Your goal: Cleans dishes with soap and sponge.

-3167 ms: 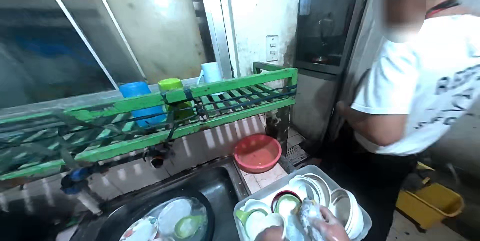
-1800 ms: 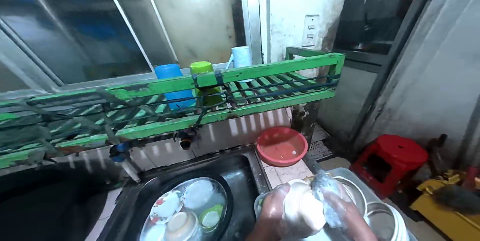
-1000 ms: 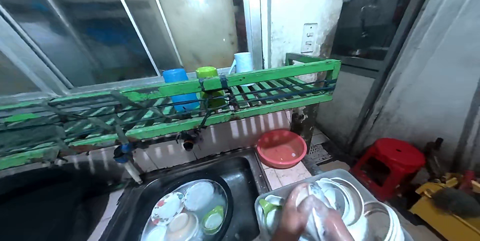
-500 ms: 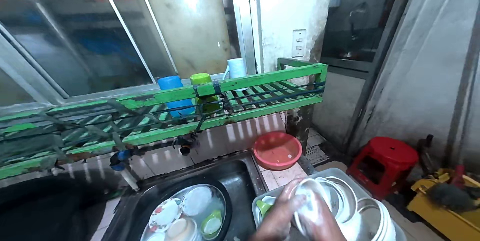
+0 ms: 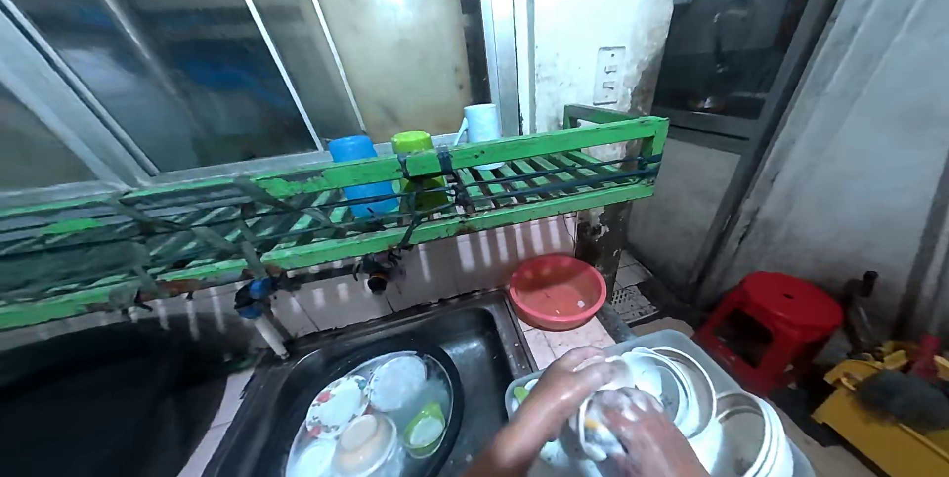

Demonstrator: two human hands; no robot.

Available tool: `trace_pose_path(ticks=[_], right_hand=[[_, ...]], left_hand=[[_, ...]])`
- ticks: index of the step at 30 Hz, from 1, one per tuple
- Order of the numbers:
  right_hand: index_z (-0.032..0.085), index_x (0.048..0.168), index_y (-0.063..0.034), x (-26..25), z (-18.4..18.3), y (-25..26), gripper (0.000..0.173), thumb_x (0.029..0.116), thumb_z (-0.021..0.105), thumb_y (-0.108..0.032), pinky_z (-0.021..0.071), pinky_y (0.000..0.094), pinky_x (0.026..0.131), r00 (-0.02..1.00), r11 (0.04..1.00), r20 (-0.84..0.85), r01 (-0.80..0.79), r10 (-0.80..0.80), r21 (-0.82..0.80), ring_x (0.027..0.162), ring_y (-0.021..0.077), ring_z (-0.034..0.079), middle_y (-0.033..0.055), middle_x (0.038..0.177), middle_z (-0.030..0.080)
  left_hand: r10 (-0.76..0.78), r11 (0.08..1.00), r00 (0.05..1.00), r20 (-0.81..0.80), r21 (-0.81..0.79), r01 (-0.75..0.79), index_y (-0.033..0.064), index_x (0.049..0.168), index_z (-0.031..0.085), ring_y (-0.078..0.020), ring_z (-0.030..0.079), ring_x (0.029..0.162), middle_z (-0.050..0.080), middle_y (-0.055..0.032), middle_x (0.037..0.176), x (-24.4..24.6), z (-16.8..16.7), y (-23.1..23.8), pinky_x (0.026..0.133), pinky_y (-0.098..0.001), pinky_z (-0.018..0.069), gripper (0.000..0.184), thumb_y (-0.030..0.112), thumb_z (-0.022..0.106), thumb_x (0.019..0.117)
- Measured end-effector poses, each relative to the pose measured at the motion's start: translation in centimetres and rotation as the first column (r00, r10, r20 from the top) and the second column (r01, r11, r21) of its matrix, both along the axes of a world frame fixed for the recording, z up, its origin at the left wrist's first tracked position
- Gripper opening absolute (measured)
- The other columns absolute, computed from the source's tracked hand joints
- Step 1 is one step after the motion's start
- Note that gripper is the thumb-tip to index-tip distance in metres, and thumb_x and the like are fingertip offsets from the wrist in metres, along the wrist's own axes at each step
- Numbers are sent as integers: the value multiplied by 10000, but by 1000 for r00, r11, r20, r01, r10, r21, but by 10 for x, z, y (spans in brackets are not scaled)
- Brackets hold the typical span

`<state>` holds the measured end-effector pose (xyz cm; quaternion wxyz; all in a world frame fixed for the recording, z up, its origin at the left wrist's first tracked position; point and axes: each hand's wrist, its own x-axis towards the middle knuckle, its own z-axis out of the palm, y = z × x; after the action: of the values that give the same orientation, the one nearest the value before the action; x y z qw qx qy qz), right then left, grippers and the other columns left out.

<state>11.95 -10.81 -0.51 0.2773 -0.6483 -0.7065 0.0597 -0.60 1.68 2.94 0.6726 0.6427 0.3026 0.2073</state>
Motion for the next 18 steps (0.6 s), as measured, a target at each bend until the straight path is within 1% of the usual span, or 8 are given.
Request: trace_pose_path(ticks=[2, 4, 7, 9, 12, 14, 16, 18], right_hand=[[566, 1367, 85, -6, 7, 11, 503, 904, 667, -85, 444, 496, 1114, 849, 976, -488, 135, -204, -173, 1288, 324, 577, 243, 1345, 616], [376, 1522, 33, -14, 16, 15, 702, 923, 636, -226, 447, 396, 1119, 672, 959, -687, 146, -276, -243, 1321, 233, 540, 208, 1451, 528], [414, 1512, 68, -20, 29, -7, 792, 921, 714, -366, 318, 581, 1196, 964, 948, -185, 130, -189, -290, 1430, 451, 419, 301, 1516, 457], [594, 1392, 5, -16, 19, -12, 589, 864, 741, -213, 415, 647, 1089, 989, 963, 74, 141, -127, -229, 1308, 488, 536, 271, 1390, 593], [583, 1368, 32, -2, 30, 5, 604, 824, 782, -138, 468, 598, 1061, 935, 905, -185, 219, -301, -365, 1247, 413, 596, 261, 1330, 618], [533, 1365, 66, -3, 34, 15, 658, 805, 798, -154, 481, 496, 1065, 807, 903, -435, 263, -399, -339, 1208, 324, 617, 241, 1294, 625], [510, 1402, 97, -14, 33, 11, 696, 834, 785, -195, 448, 519, 1109, 837, 918, -387, 306, -386, -254, 1272, 368, 586, 278, 1353, 595], [579, 1329, 112, -21, 16, -4, 560, 893, 724, -208, 460, 591, 1076, 963, 963, -107, 232, -247, -135, 1264, 458, 585, 312, 1331, 606]], left_hand=[[127, 975, 992, 23, 179, -129, 68, 1404, 582, -234, 540, 1316, 546, -159, 1442, 11, -1, -11, 1095, -433, 462, 535, 326, 654, 941], [198, 967, 976, 90, 148, -209, 49, 1393, 590, -244, 528, 1327, 539, -172, 1448, 21, -7, -14, 1100, -432, 451, 504, 299, 626, 956], [67, 982, 997, 44, -178, -58, 49, 1329, 592, -201, 658, 1039, 669, -131, 1170, 20, -8, 7, 897, -407, 557, 415, 335, 536, 1034], [-82, 972, 994, -69, -227, 65, 65, 1359, 556, -229, 663, 995, 661, -145, 1139, 19, -3, 16, 856, -436, 561, 450, 379, 507, 1042], [-20, 991, 995, -94, 127, 32, 52, 1482, 486, -256, 542, 1316, 520, -178, 1466, 28, -4, 6, 1080, -446, 476, 613, 342, 640, 964], [39, 932, 999, 25, 359, -45, 13, 1422, 555, -303, 449, 1413, 441, -221, 1536, 34, -12, -7, 1155, -447, 402, 587, 267, 691, 910], [24, 966, 998, 54, 255, -37, 14, 1387, 579, -256, 527, 1318, 535, -193, 1434, 35, -9, -6, 1101, -419, 449, 506, 231, 647, 934], [-112, 993, 991, -77, -37, 109, 39, 1412, 536, -241, 617, 1146, 618, -178, 1291, 29, 3, 10, 973, -441, 518, 487, 298, 582, 1003]])
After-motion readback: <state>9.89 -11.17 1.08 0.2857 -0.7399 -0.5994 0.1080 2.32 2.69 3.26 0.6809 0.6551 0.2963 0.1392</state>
